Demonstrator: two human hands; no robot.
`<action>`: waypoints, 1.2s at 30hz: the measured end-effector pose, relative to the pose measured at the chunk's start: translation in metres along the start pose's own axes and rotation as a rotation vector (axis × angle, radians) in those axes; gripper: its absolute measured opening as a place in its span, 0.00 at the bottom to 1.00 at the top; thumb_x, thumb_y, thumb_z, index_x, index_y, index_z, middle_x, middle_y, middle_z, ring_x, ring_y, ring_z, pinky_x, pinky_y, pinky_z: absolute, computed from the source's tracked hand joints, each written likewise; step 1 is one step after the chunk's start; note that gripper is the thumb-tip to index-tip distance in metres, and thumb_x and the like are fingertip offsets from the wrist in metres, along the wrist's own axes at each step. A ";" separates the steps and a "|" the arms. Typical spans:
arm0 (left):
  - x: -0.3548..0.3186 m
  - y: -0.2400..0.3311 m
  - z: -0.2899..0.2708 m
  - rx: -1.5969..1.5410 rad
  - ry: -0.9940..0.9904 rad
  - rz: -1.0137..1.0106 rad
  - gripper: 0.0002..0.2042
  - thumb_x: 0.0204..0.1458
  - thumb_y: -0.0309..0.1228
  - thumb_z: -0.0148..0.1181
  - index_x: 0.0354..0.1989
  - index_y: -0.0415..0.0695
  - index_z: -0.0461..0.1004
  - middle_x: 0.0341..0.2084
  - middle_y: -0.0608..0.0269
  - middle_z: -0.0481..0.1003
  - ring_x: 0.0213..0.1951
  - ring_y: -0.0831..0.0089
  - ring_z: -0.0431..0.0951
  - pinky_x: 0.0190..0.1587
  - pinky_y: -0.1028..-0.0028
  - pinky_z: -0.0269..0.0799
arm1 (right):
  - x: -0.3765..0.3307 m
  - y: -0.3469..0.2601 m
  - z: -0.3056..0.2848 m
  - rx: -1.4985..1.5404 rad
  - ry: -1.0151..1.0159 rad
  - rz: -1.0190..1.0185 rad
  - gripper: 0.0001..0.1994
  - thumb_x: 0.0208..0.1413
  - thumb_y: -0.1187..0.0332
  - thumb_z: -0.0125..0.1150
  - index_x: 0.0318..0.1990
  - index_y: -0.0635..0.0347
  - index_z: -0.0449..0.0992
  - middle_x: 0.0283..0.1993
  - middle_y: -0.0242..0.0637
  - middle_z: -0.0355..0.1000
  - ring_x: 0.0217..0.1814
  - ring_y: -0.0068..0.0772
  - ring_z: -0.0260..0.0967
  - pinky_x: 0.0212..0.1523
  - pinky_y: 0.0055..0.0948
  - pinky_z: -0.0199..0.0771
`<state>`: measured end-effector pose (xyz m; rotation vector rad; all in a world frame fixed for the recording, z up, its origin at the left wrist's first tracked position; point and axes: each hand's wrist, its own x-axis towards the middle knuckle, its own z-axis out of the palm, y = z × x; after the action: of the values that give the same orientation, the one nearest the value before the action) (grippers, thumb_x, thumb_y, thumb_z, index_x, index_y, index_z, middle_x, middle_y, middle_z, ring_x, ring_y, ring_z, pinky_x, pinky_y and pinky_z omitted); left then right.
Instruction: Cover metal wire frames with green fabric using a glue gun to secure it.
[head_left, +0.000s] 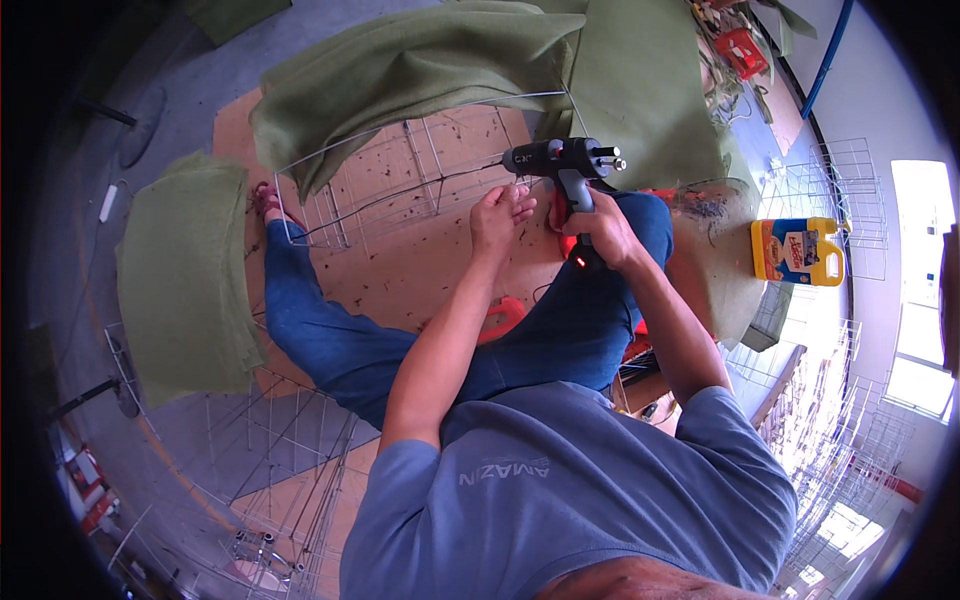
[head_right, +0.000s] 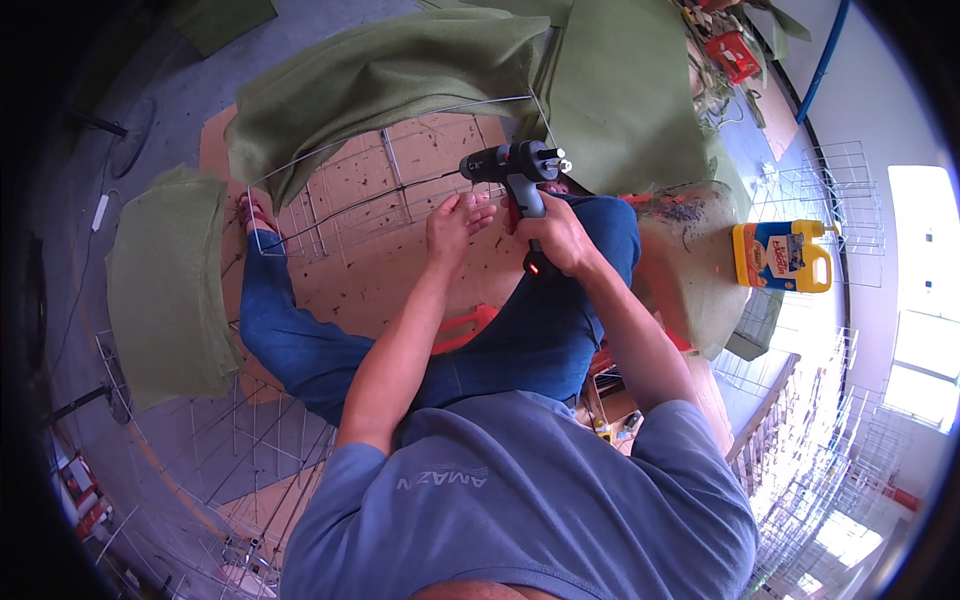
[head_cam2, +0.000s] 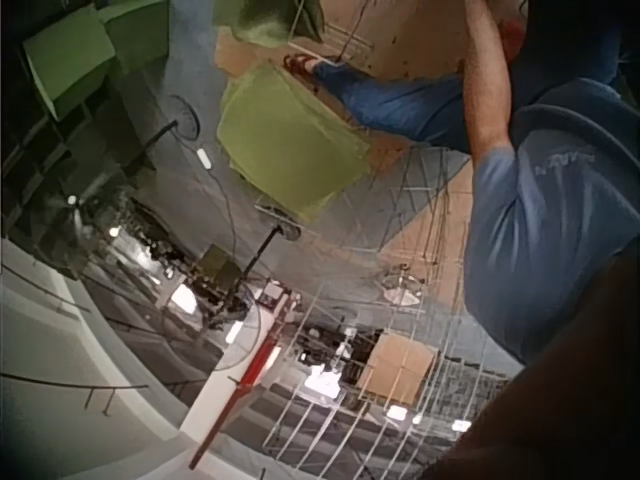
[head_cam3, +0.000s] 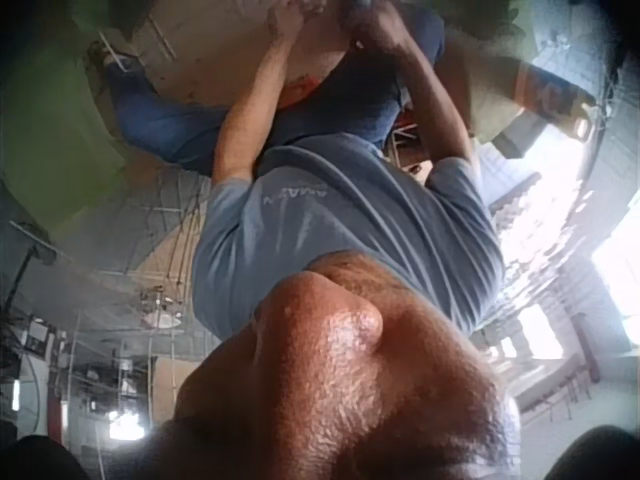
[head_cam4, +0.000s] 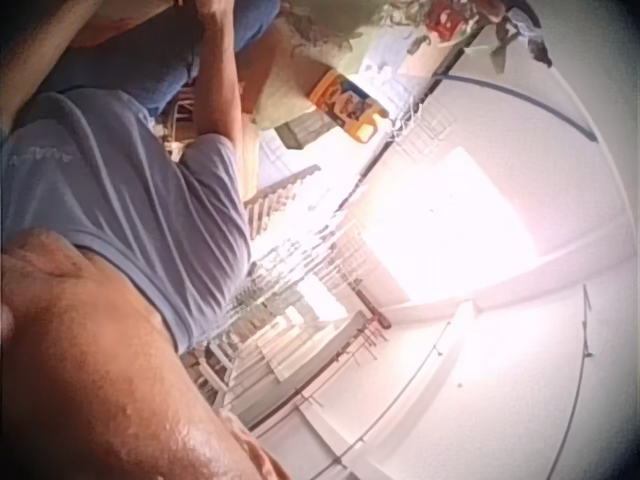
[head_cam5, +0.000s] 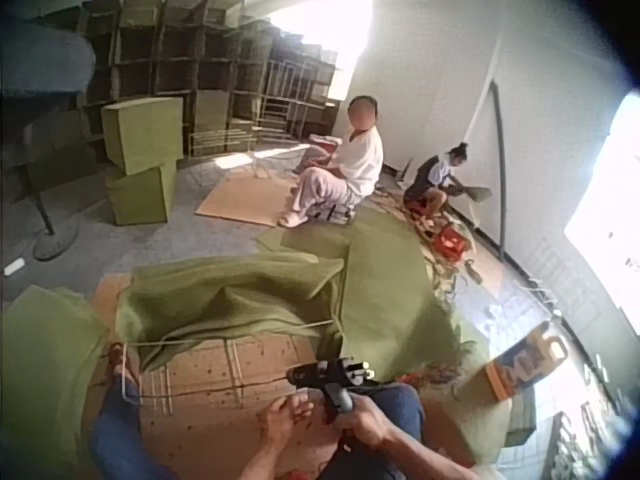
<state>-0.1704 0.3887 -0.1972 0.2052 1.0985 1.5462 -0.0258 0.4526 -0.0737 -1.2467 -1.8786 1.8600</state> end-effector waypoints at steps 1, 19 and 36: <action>0.002 -0.001 0.002 -0.001 -0.002 -0.002 0.12 0.66 0.33 0.50 0.45 0.35 0.74 0.42 0.57 0.78 0.43 0.67 0.81 0.48 0.71 0.79 | 0.000 0.001 -0.002 0.026 0.008 -0.005 0.21 0.38 0.72 0.59 0.45 0.68 0.72 0.35 0.35 0.72 0.38 0.29 0.69 0.43 0.27 0.69; 0.037 -0.025 0.043 0.022 -0.122 -0.073 0.12 0.67 0.33 0.49 0.42 0.37 0.74 0.39 0.59 0.78 0.40 0.71 0.81 0.45 0.72 0.77 | -0.003 0.005 -0.045 -0.057 0.156 0.072 0.23 0.40 0.71 0.59 0.48 0.67 0.74 0.36 0.34 0.73 0.40 0.29 0.71 0.47 0.28 0.69; 0.042 -0.025 0.061 0.027 -0.139 -0.098 0.11 0.66 0.33 0.51 0.43 0.38 0.75 0.38 0.60 0.78 0.39 0.70 0.81 0.42 0.73 0.78 | -0.002 -0.008 -0.069 0.055 0.079 0.044 0.19 0.41 0.72 0.58 0.44 0.68 0.74 0.36 0.37 0.74 0.41 0.31 0.70 0.50 0.28 0.69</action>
<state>-0.1262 0.4528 -0.2004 0.2697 1.0055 1.4093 0.0192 0.5017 -0.0537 -1.3330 -1.7614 1.8424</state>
